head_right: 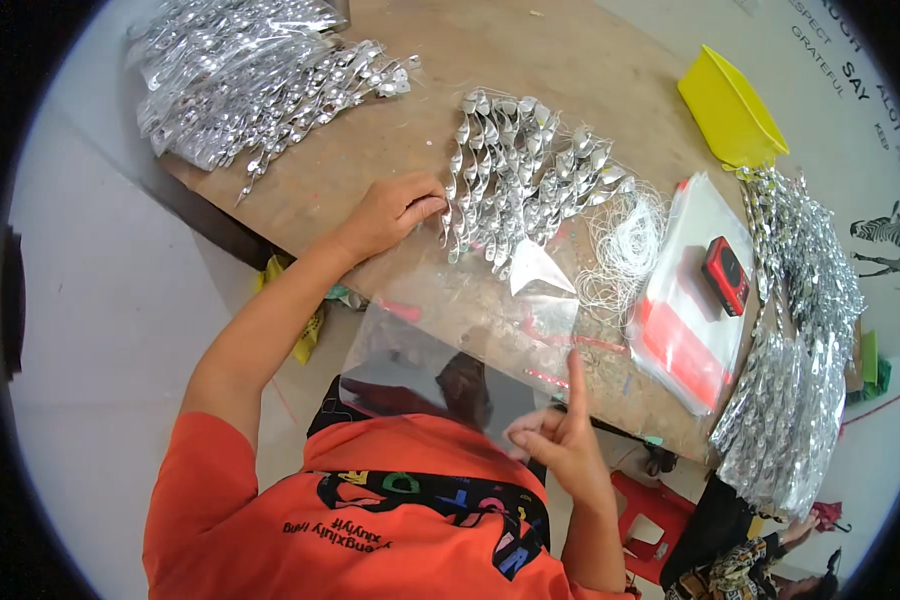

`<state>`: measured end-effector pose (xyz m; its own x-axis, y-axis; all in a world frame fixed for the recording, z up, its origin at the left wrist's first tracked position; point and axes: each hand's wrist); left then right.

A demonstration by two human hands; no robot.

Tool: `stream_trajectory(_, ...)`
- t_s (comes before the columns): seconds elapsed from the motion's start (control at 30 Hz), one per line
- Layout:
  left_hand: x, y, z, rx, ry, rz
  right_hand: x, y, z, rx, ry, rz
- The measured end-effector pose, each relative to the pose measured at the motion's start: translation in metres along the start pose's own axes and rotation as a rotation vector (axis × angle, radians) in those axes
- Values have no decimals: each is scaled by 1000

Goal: Gathering and inserting silver foil party decorations into clear plastic bags for packaging.

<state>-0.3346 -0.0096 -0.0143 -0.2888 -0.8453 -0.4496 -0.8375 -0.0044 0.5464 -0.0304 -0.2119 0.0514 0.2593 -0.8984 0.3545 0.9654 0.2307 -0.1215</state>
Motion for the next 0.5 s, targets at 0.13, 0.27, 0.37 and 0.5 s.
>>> stream_trajectory(0.13, -2, -1, 1, -41, -35, -30, 11, 1, 27, -213, 123, -23)
stream_trajectory(0.27, -1, 1, 1, -67, -20, -35, 1, -11, 37, -626, 173, -118)
stream_trajectory(0.37, -2, 0, 1, -62, 0, -18, 3, 15, 31, -313, -44, 82)
stream_trajectory(0.5, -2, 1, 1, -43, -12, -4, -28, 33, 62, 407, 30, -53)
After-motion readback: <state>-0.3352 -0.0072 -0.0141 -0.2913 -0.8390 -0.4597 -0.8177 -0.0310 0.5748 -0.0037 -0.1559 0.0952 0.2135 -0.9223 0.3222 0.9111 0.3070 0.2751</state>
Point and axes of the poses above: each hand's wrist, its own x-axis away from the middle knuckle, its own y-axis out of the back of the hand, z = x × y, and after that the axes turned 3 degrees about y, right-handed
